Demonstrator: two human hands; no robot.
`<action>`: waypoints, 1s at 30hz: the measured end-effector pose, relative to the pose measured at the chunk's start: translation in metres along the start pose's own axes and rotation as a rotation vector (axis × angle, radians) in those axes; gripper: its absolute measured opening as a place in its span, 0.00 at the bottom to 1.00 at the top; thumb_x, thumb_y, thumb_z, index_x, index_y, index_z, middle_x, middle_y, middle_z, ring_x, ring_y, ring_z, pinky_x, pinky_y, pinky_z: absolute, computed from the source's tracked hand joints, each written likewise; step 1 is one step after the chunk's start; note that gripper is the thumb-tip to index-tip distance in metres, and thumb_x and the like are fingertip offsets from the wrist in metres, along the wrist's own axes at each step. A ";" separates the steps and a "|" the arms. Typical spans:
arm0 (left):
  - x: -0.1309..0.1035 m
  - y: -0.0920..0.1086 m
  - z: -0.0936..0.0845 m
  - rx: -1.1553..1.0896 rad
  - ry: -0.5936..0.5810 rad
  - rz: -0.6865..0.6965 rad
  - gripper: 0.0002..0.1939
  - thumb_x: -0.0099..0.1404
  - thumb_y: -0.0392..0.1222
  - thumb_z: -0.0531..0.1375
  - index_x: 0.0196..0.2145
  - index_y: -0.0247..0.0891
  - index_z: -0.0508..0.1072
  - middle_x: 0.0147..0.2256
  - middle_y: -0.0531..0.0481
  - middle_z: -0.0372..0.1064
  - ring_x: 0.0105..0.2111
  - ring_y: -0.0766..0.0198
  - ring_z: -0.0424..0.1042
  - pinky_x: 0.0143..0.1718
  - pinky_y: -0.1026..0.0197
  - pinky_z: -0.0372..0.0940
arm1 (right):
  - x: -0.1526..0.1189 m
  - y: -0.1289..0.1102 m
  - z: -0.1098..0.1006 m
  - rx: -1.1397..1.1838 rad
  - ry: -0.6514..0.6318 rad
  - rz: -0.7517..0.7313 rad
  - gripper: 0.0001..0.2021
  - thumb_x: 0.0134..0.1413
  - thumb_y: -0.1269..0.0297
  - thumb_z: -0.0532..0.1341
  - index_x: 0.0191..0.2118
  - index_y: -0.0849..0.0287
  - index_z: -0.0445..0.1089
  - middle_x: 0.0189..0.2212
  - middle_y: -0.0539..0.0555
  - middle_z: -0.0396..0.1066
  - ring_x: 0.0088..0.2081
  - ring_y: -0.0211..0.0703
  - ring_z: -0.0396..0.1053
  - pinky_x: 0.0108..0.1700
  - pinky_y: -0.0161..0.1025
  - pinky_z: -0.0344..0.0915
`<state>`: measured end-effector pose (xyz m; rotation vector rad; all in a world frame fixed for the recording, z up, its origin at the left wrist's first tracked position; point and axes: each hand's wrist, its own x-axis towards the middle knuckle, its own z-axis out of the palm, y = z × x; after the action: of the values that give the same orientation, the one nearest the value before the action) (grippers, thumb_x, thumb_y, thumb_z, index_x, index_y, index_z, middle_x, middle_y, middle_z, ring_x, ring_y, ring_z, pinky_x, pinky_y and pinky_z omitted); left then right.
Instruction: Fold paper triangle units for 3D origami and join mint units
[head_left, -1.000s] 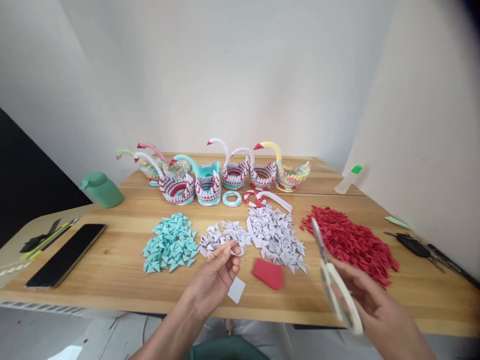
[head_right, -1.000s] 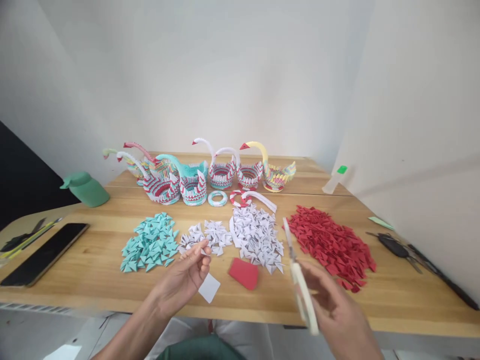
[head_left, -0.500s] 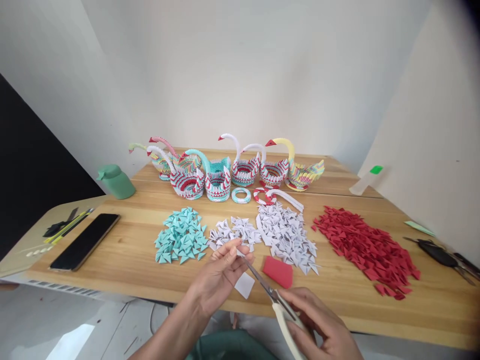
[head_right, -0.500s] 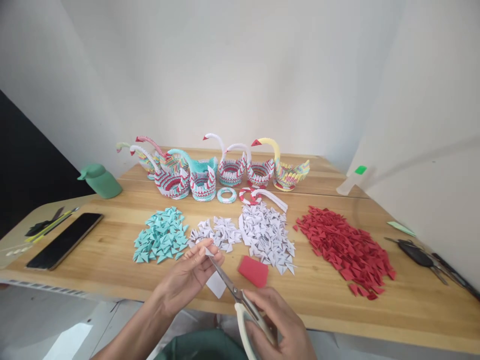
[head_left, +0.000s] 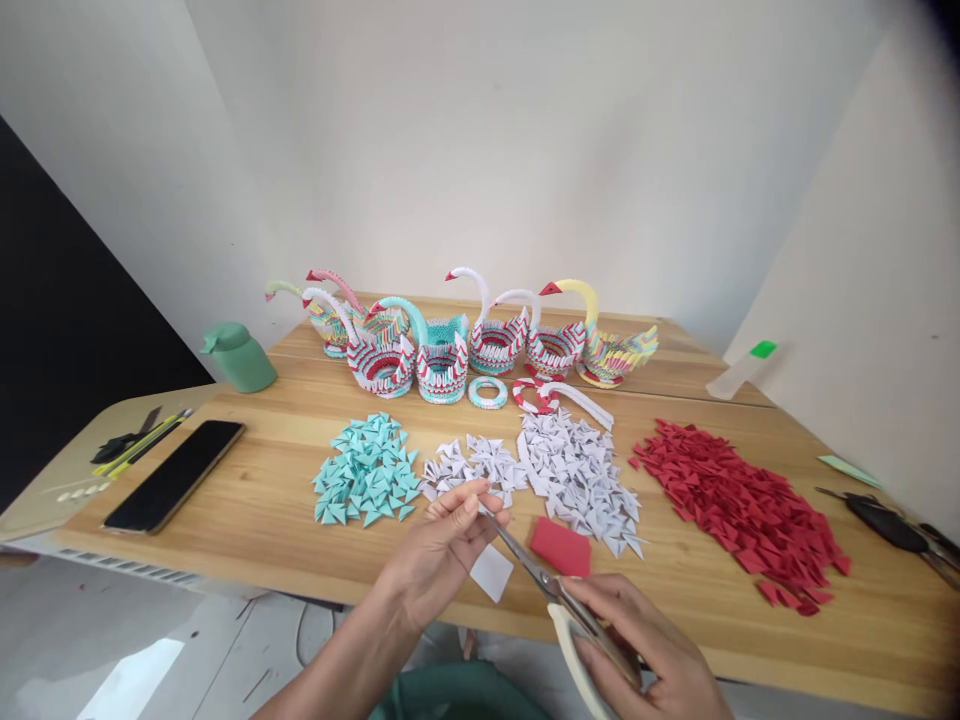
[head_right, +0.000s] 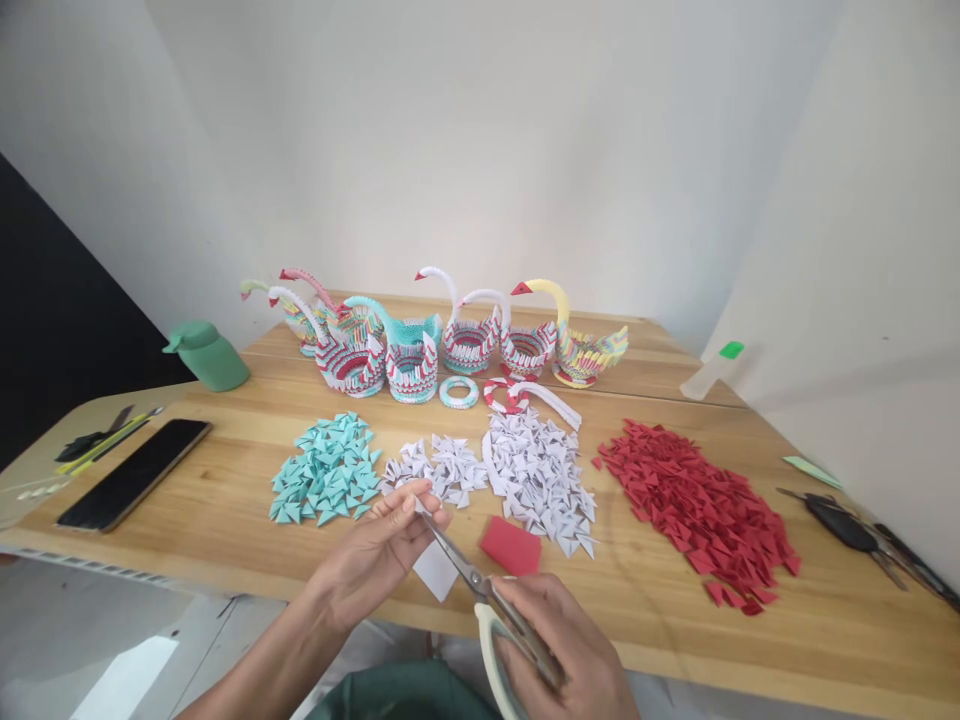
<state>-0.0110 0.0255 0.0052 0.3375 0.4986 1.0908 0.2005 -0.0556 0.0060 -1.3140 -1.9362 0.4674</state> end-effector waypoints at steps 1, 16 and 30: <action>0.000 0.000 0.000 0.004 -0.003 0.002 0.13 0.52 0.38 0.71 0.35 0.33 0.78 0.30 0.49 0.76 0.36 0.60 0.75 0.50 0.56 0.62 | 0.000 0.000 0.000 -0.006 0.012 -0.003 0.16 0.54 0.68 0.60 0.49 0.49 0.70 0.40 0.54 0.75 0.39 0.43 0.75 0.41 0.32 0.71; 0.009 -0.001 -0.004 0.363 0.057 0.139 0.12 0.52 0.40 0.70 0.34 0.34 0.78 0.29 0.45 0.78 0.34 0.60 0.74 0.46 0.57 0.61 | 0.002 -0.003 0.010 -0.015 0.041 0.044 0.14 0.55 0.66 0.59 0.48 0.53 0.72 0.39 0.56 0.74 0.37 0.44 0.74 0.37 0.33 0.73; 0.013 0.007 -0.011 0.071 0.019 0.010 0.13 0.54 0.38 0.70 0.37 0.33 0.76 0.33 0.46 0.77 0.35 0.60 0.77 0.47 0.58 0.65 | 0.003 0.002 0.012 0.253 -0.042 0.264 0.13 0.55 0.61 0.59 0.45 0.53 0.74 0.37 0.54 0.75 0.32 0.41 0.73 0.30 0.30 0.70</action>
<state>-0.0175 0.0399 -0.0035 0.3921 0.5541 1.0890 0.1921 -0.0508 -0.0026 -1.4043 -1.6777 0.8476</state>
